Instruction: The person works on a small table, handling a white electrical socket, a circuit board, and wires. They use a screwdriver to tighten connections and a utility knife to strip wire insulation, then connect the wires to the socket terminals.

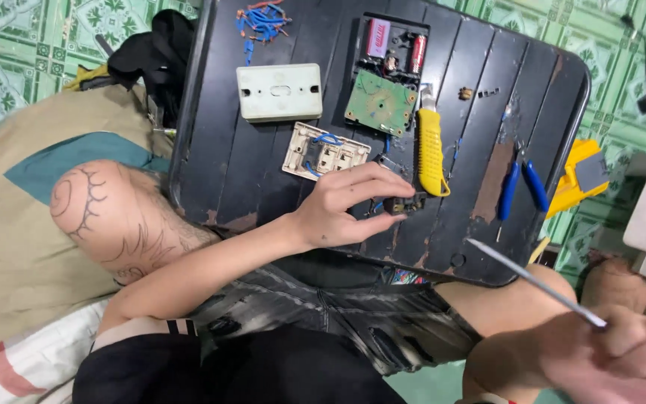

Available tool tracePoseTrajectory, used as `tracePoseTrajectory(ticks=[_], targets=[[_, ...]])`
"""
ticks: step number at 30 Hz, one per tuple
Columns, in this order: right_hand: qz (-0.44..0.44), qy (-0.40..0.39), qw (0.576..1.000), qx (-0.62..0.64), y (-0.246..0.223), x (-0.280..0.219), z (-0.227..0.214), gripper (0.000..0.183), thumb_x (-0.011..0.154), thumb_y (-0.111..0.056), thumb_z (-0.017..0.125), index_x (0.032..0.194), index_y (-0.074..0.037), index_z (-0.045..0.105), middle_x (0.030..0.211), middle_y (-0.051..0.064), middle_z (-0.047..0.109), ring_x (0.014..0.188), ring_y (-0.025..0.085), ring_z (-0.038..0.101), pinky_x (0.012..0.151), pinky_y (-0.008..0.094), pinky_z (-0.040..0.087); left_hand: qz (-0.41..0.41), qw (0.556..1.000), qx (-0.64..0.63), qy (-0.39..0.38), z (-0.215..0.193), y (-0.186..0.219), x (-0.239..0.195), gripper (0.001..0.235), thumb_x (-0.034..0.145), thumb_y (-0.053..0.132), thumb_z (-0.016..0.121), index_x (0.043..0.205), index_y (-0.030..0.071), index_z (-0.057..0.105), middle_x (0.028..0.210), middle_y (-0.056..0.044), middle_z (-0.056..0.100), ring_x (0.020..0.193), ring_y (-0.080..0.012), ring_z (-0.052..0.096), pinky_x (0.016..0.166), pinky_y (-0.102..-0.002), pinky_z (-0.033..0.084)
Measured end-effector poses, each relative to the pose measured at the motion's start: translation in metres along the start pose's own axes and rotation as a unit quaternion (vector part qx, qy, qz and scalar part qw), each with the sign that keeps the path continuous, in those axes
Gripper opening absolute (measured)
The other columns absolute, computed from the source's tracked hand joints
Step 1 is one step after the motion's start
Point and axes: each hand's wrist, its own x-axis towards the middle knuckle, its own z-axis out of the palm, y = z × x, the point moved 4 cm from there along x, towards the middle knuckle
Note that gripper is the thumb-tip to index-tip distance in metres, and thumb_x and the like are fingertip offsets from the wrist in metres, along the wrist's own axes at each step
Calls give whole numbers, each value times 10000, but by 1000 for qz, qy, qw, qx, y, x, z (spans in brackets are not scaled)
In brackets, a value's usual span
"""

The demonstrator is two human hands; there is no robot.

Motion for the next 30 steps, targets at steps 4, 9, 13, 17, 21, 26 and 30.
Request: tracePoseTrajectory(ticks=[4,9,13,17,21,26,30], targets=[[-105,-157,856,-481,-11,-41,-18,351,1034,-455,561,880,-296,288,909,-163,233,667,-9,155,625,218,129,-7,1000,-24,0,9,3,-4,336,873,-37,856,1161,-10,685,1152,-181,714,1053,-306,755,947,-381,669],[-65,-140,881,-447,29,-29,-2,365,1073,-494,480,942,-226,269,900,-112,264,595,26,135,600,209,148,10,1000,-18,19,11,7,-5,295,841,-108,831,1089,-46,685,1019,-166,698,1084,-385,758,864,-366,679],[-47,-172,847,-501,45,-25,2,326,1092,-561,436,979,-276,326,902,-114,227,524,7,142,550,199,120,20,999,-29,10,13,6,-9,331,833,-128,844,1108,-54,676,1033,-168,672,1091,-399,754,862,-368,682],[-22,-168,829,-533,48,-27,2,365,1090,-608,470,971,-301,313,894,-120,209,521,25,134,540,219,102,20,999,-32,-8,13,4,-11,336,870,-108,824,1156,-44,661,1055,-164,661,1139,-418,736,915,-390,681],[-58,-173,834,-520,47,-30,-4,338,1064,-619,439,988,-309,331,901,-117,218,493,11,129,503,209,102,22,999,-24,-8,12,3,-14,337,880,-102,820,1169,-35,660,1071,-164,658,1147,-412,735,882,-374,679],[-110,-237,876,-405,44,-36,-13,226,1117,-439,419,1043,-229,385,930,-102,273,527,-16,191,552,215,136,28,999,-22,-15,12,3,-13,325,912,-87,800,1195,-35,649,1110,-180,651,1169,-413,721,891,-388,690],[-120,-215,834,-493,56,-35,2,289,1102,-520,400,1051,-239,363,904,-94,238,490,2,150,494,224,101,36,999,-11,-6,11,5,-11,342,893,-85,818,1188,-51,648,1064,-188,642,1137,-438,725,926,-432,686]])
